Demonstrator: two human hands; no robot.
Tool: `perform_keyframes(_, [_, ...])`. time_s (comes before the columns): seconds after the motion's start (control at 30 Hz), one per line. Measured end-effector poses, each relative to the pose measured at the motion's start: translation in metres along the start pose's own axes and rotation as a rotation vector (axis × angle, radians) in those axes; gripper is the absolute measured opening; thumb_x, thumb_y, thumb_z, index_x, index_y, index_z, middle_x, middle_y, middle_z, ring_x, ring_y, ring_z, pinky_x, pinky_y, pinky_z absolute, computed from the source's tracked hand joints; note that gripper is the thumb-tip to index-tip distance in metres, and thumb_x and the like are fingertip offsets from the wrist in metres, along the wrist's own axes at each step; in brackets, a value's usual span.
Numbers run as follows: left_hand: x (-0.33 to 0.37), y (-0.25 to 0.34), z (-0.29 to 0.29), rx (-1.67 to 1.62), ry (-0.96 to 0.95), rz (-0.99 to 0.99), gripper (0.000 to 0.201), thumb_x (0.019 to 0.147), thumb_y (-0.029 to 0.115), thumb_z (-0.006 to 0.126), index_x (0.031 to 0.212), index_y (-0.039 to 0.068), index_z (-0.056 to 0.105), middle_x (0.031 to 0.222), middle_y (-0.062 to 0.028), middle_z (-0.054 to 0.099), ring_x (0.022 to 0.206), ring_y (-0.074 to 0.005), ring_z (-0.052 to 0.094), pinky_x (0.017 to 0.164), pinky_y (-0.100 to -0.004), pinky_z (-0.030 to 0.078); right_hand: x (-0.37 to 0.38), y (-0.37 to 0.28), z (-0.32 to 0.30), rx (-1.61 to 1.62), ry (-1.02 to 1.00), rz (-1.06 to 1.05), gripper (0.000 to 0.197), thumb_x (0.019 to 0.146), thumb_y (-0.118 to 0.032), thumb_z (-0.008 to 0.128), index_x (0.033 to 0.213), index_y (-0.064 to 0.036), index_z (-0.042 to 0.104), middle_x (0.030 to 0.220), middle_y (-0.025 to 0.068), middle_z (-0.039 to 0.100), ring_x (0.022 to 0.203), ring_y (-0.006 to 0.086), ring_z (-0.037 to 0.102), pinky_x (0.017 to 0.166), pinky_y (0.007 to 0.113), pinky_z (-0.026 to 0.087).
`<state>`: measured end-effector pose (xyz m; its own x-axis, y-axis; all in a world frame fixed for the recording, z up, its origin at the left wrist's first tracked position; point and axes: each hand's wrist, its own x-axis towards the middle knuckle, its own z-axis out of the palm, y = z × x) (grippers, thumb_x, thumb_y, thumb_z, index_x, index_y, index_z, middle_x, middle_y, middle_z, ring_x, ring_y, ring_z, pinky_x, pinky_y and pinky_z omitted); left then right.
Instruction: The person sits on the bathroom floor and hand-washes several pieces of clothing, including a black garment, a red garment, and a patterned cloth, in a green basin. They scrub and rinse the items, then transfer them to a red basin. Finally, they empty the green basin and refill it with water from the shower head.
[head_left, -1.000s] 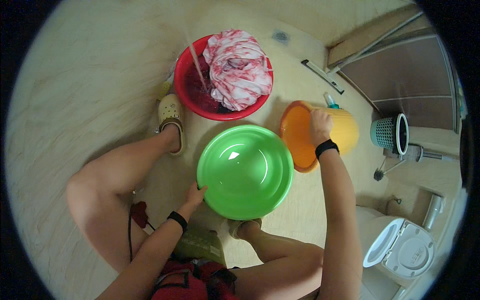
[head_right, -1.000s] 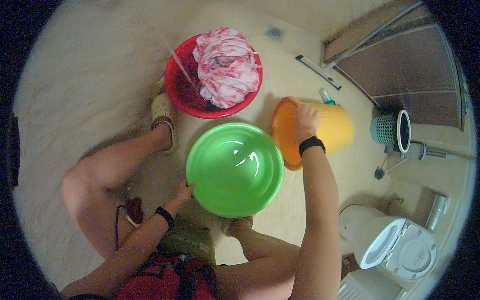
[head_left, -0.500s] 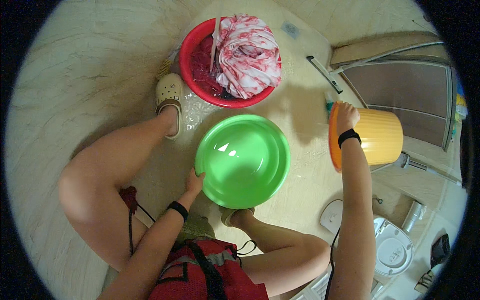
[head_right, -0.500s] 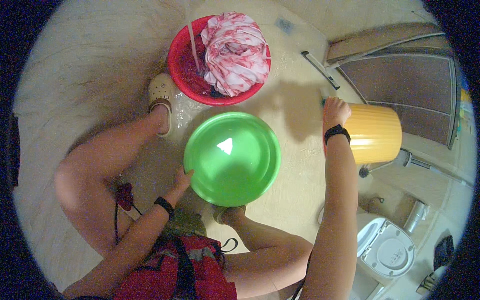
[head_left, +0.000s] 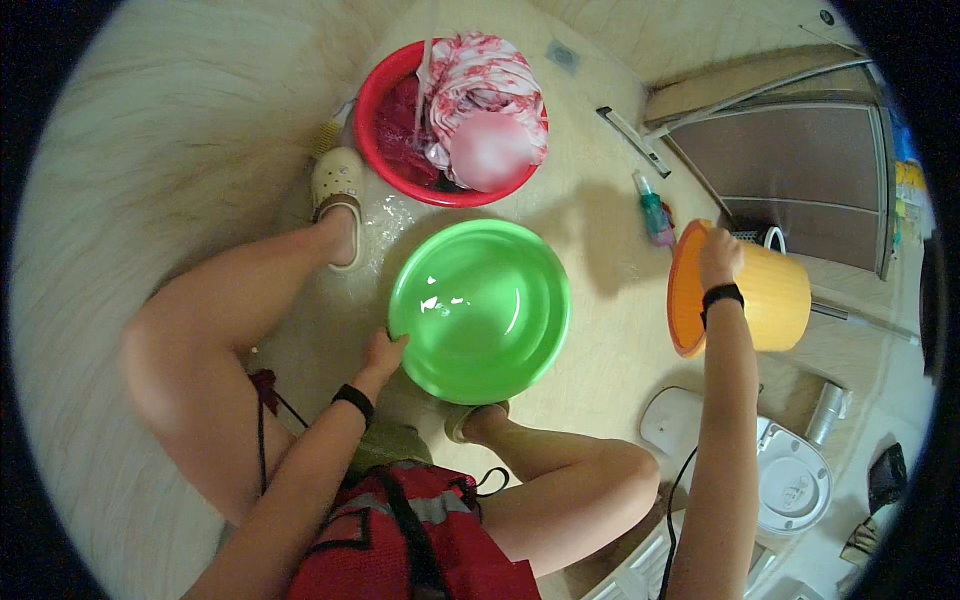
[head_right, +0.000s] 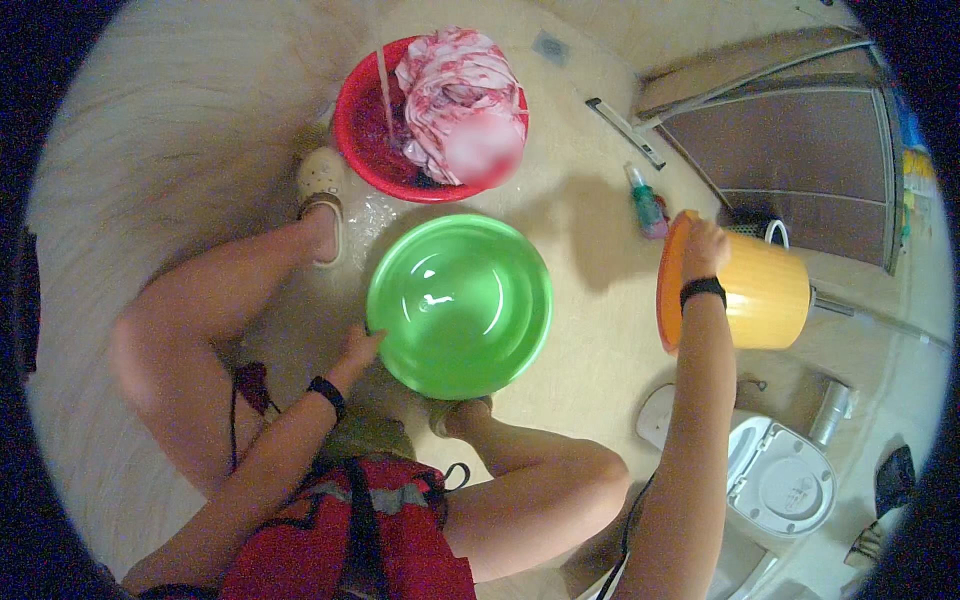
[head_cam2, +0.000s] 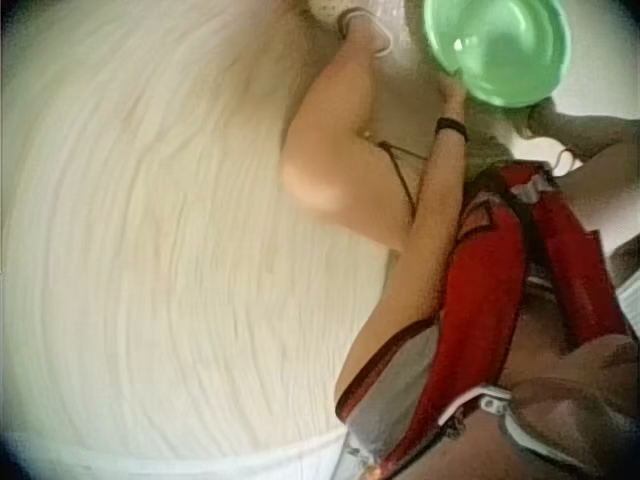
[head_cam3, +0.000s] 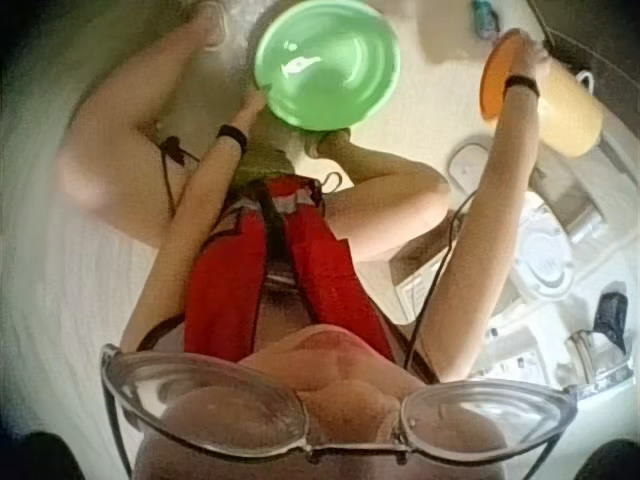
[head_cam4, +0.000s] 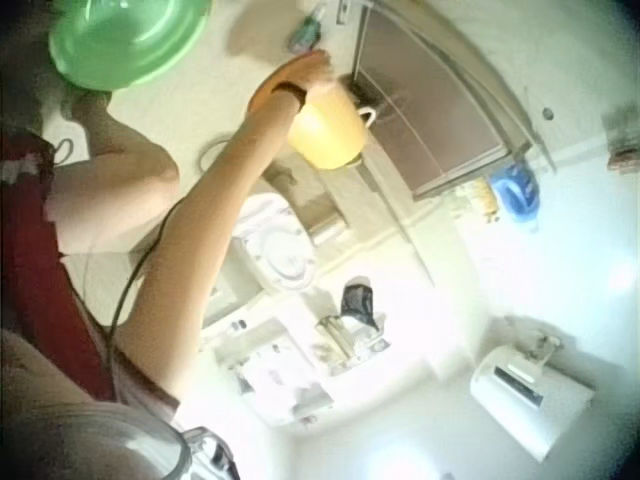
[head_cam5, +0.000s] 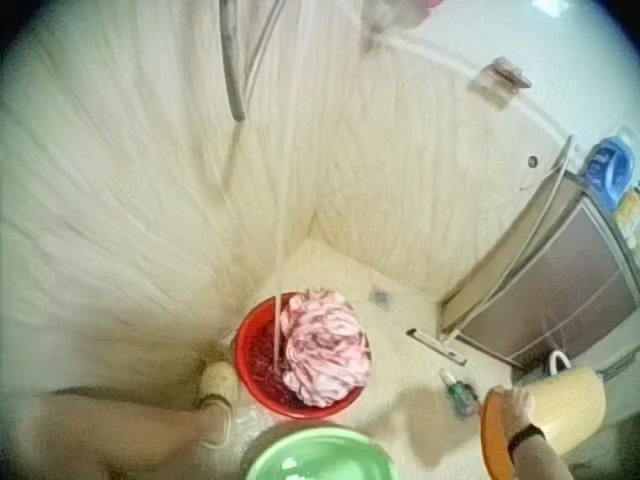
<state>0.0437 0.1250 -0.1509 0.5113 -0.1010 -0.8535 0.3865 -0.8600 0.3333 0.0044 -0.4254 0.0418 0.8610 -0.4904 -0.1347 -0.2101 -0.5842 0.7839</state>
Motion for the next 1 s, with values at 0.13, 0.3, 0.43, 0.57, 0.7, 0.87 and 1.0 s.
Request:
perform_keyframes(0.13, [-0.013, 0.010, -0.011, -0.082, 0.107, 0.004, 0.065, 0.073, 0.038, 0.063, 0.112, -0.010, 0.046, 0.109, -0.0260, 0.054, 0.099, -0.0363, 0.055, 0.081, -0.0398, 0.045, -0.068, 0.029, 0.015, 0.393, -0.305, 0.352, 0.014, 0.079, -0.010, 0.052, 0.081, -0.0020, 0.063, 0.083, 0.0170, 0.063, 0.078, 0.0322, 0.063, 0.069, 0.039, 0.051])
perform_keyframes(0.3, [-0.003, 0.013, -0.014, 0.091, 0.243, 0.153, 0.068, 0.075, 0.034, 0.063, 0.119, -0.011, 0.037, 0.123, -0.0283, 0.039, 0.115, -0.0399, 0.036, 0.096, -0.0437, 0.033, -0.222, 0.056, 0.066, 0.772, -0.190, 0.731, 0.022, 0.073, -0.019, 0.062, 0.077, 0.0029, 0.060, 0.075, 0.0224, 0.062, 0.072, 0.0403, 0.059, 0.064, 0.042, 0.049])
perform_keyframes(0.43, [-0.021, 0.037, -0.011, -0.057, 0.362, 0.226, 0.064, 0.075, 0.031, 0.064, 0.117, -0.010, 0.037, 0.121, -0.0276, 0.033, 0.113, -0.0394, 0.035, 0.096, -0.0439, 0.032, -0.388, 0.033, 0.111, 1.451, -0.282, 1.477, 0.011, 0.074, -0.011, 0.056, 0.071, -0.0004, 0.056, 0.065, 0.0100, 0.056, 0.059, 0.0237, 0.054, 0.054, 0.038, 0.041])
perform_keyframes(0.57, [-0.027, 0.046, -0.025, 0.077, 0.362, 0.376, 0.066, 0.076, 0.033, 0.063, 0.119, -0.010, 0.037, 0.123, -0.0267, 0.035, 0.114, -0.0390, 0.035, 0.096, -0.0422, 0.032, -0.511, -0.036, 0.077, 2.159, 0.140, 1.898, 0.006, 0.077, -0.007, 0.050, 0.082, -0.0043, 0.051, 0.076, 0.0041, 0.052, 0.065, 0.0141, 0.049, 0.057, 0.029, 0.039])
perform_keyframes(0.7, [-0.053, 0.067, -0.019, 0.150, 0.251, 0.440, 0.063, 0.078, 0.034, 0.060, 0.119, -0.009, 0.040, 0.122, -0.0254, 0.041, 0.115, -0.0362, 0.037, 0.095, -0.0409, 0.034, -0.636, -0.098, 0.025, 2.202, 0.316, 2.228, 0.008, 0.076, -0.011, 0.047, 0.082, -0.0059, 0.047, 0.075, 0.0041, 0.048, 0.064, 0.0155, 0.048, 0.054, 0.026, 0.039])
perform_keyframes(0.87, [-0.079, 0.081, -0.020, -0.194, -0.173, 0.662, 0.038, 0.084, 0.026, 0.055, 0.102, -0.007, 0.053, 0.088, -0.0173, 0.062, 0.077, -0.0219, 0.061, 0.071, -0.0315, 0.049, -0.780, -0.201, 0.024, 1.734, 0.315, 2.792, 0.017, 0.079, -0.023, 0.042, 0.077, -0.0067, 0.045, 0.065, 0.0046, 0.046, 0.055, 0.0151, 0.045, 0.048, 0.026, 0.037])
perform_keyframes(1.0, [-0.110, 0.097, -0.014, -0.123, -0.324, 0.699, 0.031, 0.085, 0.022, 0.053, 0.097, -0.007, 0.054, 0.081, -0.0128, 0.064, 0.069, -0.0162, 0.061, 0.065, -0.0269, 0.049, -0.808, -0.241, -0.007, 1.540, 0.619, 3.205, 0.032, 0.084, -0.036, 0.039, 0.082, -0.0056, 0.047, 0.068, 0.0063, 0.050, 0.058, 0.0152, 0.047, 0.053, 0.025, 0.040])
